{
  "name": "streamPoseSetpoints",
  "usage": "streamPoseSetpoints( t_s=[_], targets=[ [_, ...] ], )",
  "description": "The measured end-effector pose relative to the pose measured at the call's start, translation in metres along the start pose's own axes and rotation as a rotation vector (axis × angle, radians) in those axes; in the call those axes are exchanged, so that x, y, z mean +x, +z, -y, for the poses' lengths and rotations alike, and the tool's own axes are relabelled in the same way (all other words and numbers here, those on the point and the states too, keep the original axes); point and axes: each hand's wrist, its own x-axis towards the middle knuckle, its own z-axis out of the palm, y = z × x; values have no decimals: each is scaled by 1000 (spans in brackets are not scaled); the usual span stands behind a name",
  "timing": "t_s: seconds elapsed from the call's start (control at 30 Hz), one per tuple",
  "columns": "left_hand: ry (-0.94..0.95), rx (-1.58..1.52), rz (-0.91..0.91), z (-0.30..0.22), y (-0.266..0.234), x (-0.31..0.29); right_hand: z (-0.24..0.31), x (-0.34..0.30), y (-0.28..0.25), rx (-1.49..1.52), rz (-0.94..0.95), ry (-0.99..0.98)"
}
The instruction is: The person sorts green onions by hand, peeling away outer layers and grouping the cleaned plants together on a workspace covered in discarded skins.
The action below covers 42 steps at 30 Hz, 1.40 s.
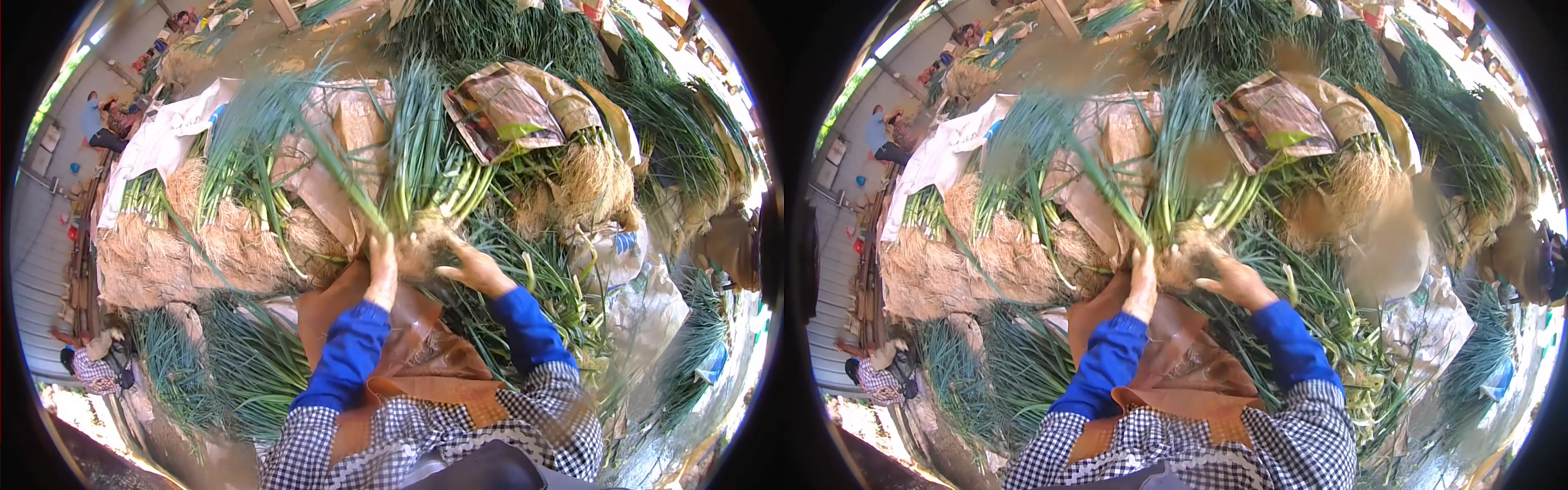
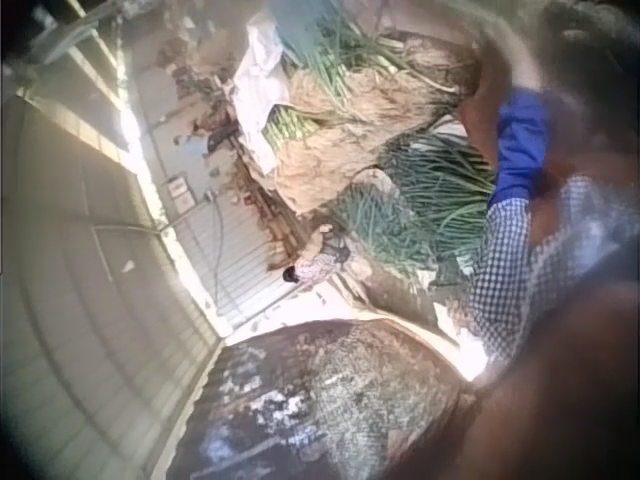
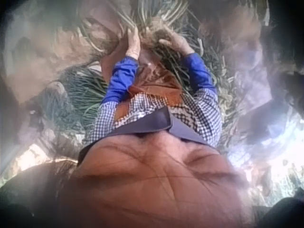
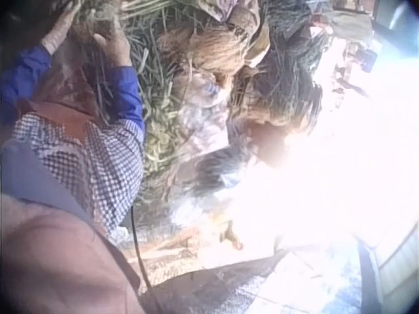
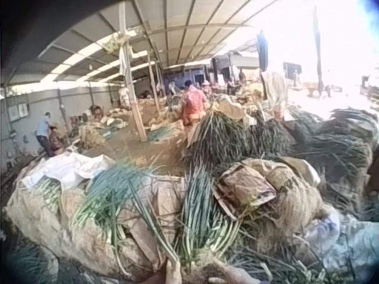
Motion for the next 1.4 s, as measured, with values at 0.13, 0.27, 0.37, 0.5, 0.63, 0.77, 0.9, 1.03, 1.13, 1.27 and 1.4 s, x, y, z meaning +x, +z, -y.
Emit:
streamPoseSetpoints(
  t_s=[0.13, 0.27, 0.37, 0.5, 0.63, 0.77, 0.9, 1.03, 1.13, 1.27, 1.4],
  targets=[
    [597, 796, -89, 8, -12, -22, -36, -37, -34, -115, -771, 224],
    [654, 1475, 115, -10, 37, -39, -125, -62, -14, -489, -469, 491],
    [703, 2090, 214, -15, 28, -8, -149, -168, 74, -586, 60, 232],
    [419, 2004, 176, -78, 8, 41, -94, -235, 71, -480, 521, 360],
    [607, 1801, 139, -70, -26, 72, -117, -91, 15, -515, 717, 248],
    [564, 1951, 67, -86, -2, 8, -58, 45, -38, -97, -402, 706],
    [942, 1234, 311, -44, 35, -42, -140, 60, -25, -113, -306, 783],
    [217, 285, 427, 17, 19, -75, -46, 8, -49, 753, -336, 605],
    [-870, -393, 615, 41, 51, -95, -38, -65, -29, 1044, -194, 468],
    [-846, -131, 644, 100, 66, -133, -43, -102, 21, 861, -368, 681],
    [-628, 63, 574, 142, 58, -139, -24, -99, 36, -319, -541, 685]
  ],
)
